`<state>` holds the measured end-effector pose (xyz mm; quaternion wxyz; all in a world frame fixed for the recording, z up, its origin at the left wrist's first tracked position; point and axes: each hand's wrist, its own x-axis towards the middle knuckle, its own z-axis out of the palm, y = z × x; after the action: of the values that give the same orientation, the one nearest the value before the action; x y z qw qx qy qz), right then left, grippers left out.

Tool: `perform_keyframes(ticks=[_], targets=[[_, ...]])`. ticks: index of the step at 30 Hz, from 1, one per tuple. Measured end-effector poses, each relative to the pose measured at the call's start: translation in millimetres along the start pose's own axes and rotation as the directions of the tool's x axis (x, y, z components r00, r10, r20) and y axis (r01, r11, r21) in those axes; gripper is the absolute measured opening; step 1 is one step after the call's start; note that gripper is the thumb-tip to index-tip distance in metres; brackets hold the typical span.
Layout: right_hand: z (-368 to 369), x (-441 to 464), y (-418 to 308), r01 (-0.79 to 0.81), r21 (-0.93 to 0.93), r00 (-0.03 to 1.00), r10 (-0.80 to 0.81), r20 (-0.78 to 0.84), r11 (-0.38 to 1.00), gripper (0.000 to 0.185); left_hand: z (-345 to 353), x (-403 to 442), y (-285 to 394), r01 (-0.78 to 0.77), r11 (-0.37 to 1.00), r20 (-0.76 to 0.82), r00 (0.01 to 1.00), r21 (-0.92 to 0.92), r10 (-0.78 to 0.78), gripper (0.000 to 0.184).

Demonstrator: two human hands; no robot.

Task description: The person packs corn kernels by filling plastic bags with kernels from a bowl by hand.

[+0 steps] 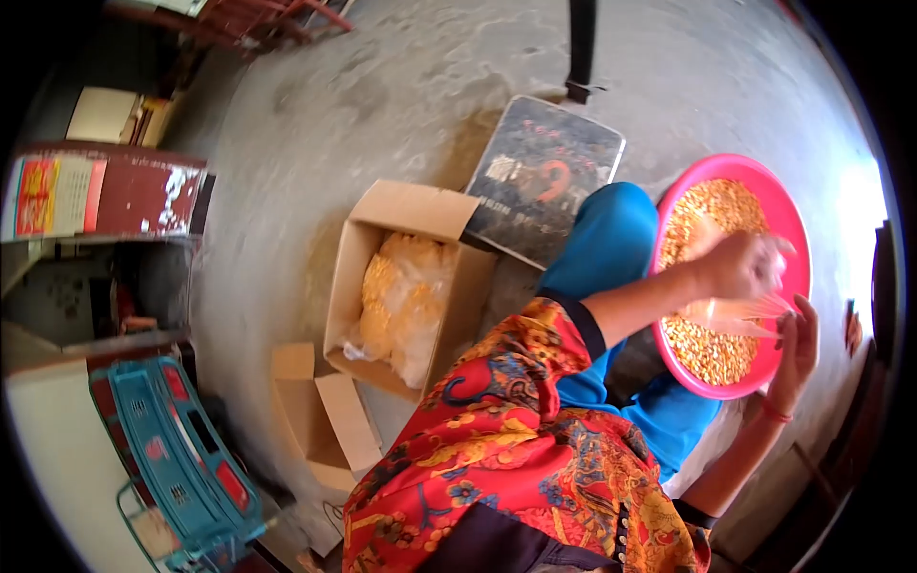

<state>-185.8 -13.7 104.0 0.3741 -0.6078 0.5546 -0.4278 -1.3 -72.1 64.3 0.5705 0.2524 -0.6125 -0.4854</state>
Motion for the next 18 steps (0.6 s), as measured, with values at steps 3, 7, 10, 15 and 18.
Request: perform_keyframes(ticks=[3, 7, 10, 15, 18], targets=[[19.2, 8.9, -27.2, 0.012, 0.02, 0.997, -0.011, -0.071, 1.0, 0.028, 2.6, -15.4, 59.0, 0.012, 1.0, 0.074, 0.997, -0.014, -0.011, 0.023], [28.1, 6.9, -39.1, 0.004, -0.055, 0.998, -0.007, -0.064, 0.998, 0.026, 5.1, -21.2, 47.3, 0.167, 0.954, -0.066, 0.986, 0.25, -0.155, 0.014], [40.1, 3.7, -55.8, 0.097, -0.042, 0.992, -0.1, -0.083, 0.994, 0.025, -0.6, -12.1, 50.2, -0.107, 0.94, -0.176, 0.97, 0.324, 0.171, 0.015], [19.9, 3.0, -30.4, 0.051, -0.081, 0.983, -0.064, -0.173, 0.995, 0.021, -40.2, 14.4, 82.1, 0.063, 0.993, -0.311, 0.95, 0.104, -0.028, 0.013], [8.6, -3.5, 4.2, 0.051, -0.072, 0.991, -0.06, -0.122, 0.996, 0.017, -75.2, 28.1, 105.7, -0.141, 0.984, -0.354, 0.931, -0.113, 0.093, 0.01]])
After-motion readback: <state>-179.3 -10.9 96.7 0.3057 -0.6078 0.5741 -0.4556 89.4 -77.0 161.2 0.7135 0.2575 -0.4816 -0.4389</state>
